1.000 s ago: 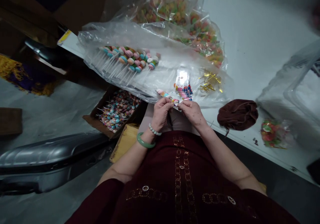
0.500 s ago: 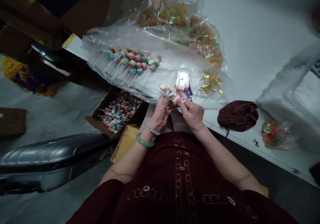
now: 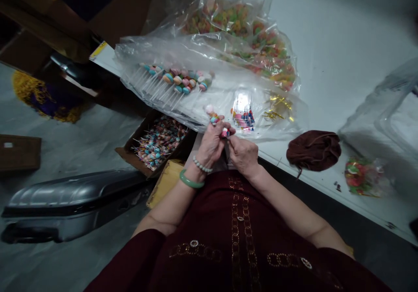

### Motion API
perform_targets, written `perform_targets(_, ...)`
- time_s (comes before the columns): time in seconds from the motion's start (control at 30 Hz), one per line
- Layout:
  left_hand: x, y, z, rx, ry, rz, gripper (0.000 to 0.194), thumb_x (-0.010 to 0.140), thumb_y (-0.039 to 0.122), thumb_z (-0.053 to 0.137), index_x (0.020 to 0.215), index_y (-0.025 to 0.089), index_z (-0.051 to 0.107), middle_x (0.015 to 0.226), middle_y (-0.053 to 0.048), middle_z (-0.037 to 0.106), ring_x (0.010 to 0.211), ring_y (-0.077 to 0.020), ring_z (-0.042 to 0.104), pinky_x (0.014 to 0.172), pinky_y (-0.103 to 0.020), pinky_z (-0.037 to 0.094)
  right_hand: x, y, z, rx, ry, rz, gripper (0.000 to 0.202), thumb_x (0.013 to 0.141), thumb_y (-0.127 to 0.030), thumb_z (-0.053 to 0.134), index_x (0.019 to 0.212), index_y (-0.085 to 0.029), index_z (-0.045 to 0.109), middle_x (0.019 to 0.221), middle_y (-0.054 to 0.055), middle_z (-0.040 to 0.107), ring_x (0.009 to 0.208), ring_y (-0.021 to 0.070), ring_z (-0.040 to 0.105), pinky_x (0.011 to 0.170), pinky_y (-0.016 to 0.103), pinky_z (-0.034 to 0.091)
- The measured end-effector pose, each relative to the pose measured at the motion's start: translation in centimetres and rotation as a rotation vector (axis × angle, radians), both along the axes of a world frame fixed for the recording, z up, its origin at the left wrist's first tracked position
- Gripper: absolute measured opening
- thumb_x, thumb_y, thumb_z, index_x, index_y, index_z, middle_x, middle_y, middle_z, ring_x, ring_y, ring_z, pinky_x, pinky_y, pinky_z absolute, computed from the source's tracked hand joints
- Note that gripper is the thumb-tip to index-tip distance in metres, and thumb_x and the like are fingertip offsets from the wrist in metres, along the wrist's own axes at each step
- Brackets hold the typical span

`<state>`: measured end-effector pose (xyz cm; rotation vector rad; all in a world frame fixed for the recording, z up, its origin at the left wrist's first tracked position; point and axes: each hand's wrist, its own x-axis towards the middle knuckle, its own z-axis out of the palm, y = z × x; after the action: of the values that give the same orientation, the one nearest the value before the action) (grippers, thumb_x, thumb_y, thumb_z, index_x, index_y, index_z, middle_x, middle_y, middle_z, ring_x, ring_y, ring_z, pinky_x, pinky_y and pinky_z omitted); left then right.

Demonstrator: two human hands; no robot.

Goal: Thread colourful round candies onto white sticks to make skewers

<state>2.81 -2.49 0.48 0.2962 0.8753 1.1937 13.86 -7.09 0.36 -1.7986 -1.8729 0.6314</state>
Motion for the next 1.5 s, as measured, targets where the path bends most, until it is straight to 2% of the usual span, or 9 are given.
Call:
perform_targets(0.2, 0.3, -0.6, -0.3, -0.018, -0.031, -0.155, 0.031, 0.075, 0.043, 0.075, 0.088, 0.017, 0.063, 0.075, -0.001, 0.063, 0.065, -0.0111, 0.059, 0.066, -0.027, 0.052, 0.2, 1.3, 0.1, -0.313, 0.827, -0.212, 0.021, 0.078, -0.04, 0.054, 0.072, -0.021, 0.059, 0.05, -0.005, 0.045, 0.045, 0.0103, 0.036, 0.046, 0.024, 0.027)
perform_targets(0.3, -1.4, 0.3, -0.4, -0.044, -0.077, -0.121, 0.031, 0.073, 0.04, 0.077, 0.088, 0.017, 0.063, 0.087, -0.003, 0.066, 0.075, -0.0143, 0.064, 0.073, -0.032, 0.053, 0.8, 1.2, -0.4, -0.464, 1.017, -0.214, 0.023, 0.069, -0.042, 0.064, 0.068, -0.019, 0.06, 0.054, -0.005, 0.047, 0.043, 0.0068, 0.03, 0.043, 0.022, 0.02)
perform_targets(0.43, -3.4, 1.8, 0.0, -0.108, -0.056, -0.003, 0.024, 0.076, 0.034, 0.076, 0.086, 0.018, 0.06, 0.077, 0.001, 0.063, 0.071, -0.0134, 0.064, 0.076, -0.034, 0.053, 1.0, 0.6, -0.8, -0.552, 0.923, -0.095, 0.019, 0.069, -0.038, 0.062, 0.066, -0.02, 0.059, 0.049, -0.006, 0.043, 0.044, 0.0084, 0.03, 0.045, 0.023, 0.021)
perform_targets(0.67, -2.3, 1.6, -0.8, -0.124, -0.056, 0.099, 0.024, 0.076, 0.026, 0.074, 0.078, 0.019, 0.051, 0.059, 0.007, 0.051, 0.053, -0.0092, 0.055, 0.065, -0.029, 0.052, 0.1, -0.3, -0.4, -0.062, 0.116, -0.012, 0.017, 0.082, -0.031, 0.052, 0.073, -0.022, 0.063, 0.064, 0.002, 0.059, 0.063, 0.0158, 0.05, 0.062, 0.028, 0.031)
perform_targets(0.77, -1.4, 1.2, -1.1, -0.082, -0.078, 0.051, 0.026, 0.077, 0.031, 0.074, 0.081, 0.019, 0.051, 0.06, 0.006, 0.05, 0.054, -0.0098, 0.056, 0.061, -0.027, 0.05, -0.4, 0.0, -0.4, -0.067, 0.217, -0.075, 0.017, 0.081, -0.032, 0.052, 0.074, -0.021, 0.062, 0.063, 0.002, 0.058, 0.062, 0.0152, 0.049, 0.061, 0.028, 0.031)
perform_targets(0.9, -1.3, 1.2, -1.0, -0.052, -0.038, -0.008, 0.032, 0.077, 0.042, 0.073, 0.082, 0.02, 0.05, 0.062, 0.005, 0.051, 0.058, -0.0103, 0.057, 0.066, -0.029, 0.051, -0.5, 0.8, -0.6, -0.368, 0.831, -0.214, 0.022, 0.07, -0.041, 0.06, 0.066, -0.02, 0.055, 0.054, -0.004, 0.047, 0.046, 0.0092, 0.036, 0.046, 0.023, 0.024)
perform_targets(1.0, -1.8, 0.7, -1.2, -0.024, 0.118, -0.05, 0.038, 0.075, 0.05, 0.072, 0.087, 0.02, 0.051, 0.067, 0.003, 0.054, 0.064, -0.0118, 0.058, 0.067, -0.028, 0.05, -0.1, 1.1, -0.5, -0.5, 1.055, -0.332, 0.025, 0.064, -0.042, 0.066, 0.067, -0.019, 0.055, 0.047, -0.008, 0.041, 0.039, 0.0057, 0.026, 0.04, 0.022, 0.014)
perform_targets(1.23, -1.8, -2.2, -1.5, 0.389, 0.919, -0.035, 0.016, 0.074, 0.03, 0.073, 0.076, 0.02, 0.06, 0.07, 0.002, 0.057, 0.068, -0.012, 0.05, 0.068, -0.024, 0.04, 0.5, 0.8, -0.3, -0.326, 0.911, -0.35, 0.02, 0.074, -0.04, 0.06, 0.071, -0.021, 0.054, 0.044, -0.008, 0.047, 0.039, 0.0075, 0.033, 0.041, 0.021, 0.024)
perform_targets(1.5, -1.5, -2.7, -0.6, 0.586, 1.143, -0.063, 0.01, 0.08, 0.025, 0.065, 0.071, 0.022, 0.061, 0.075, -0.001, 0.057, 0.072, -0.016, 0.049, 0.073, -0.027, 0.037, 0.6, -0.3, -1.0, -0.07, 0.314, -0.165, 0.018, 0.084, -0.034, 0.052, 0.074, -0.023, 0.061, 0.063, -0.001, 0.061, 0.062, 0.015, 0.054, 0.064, 0.026, 0.039)
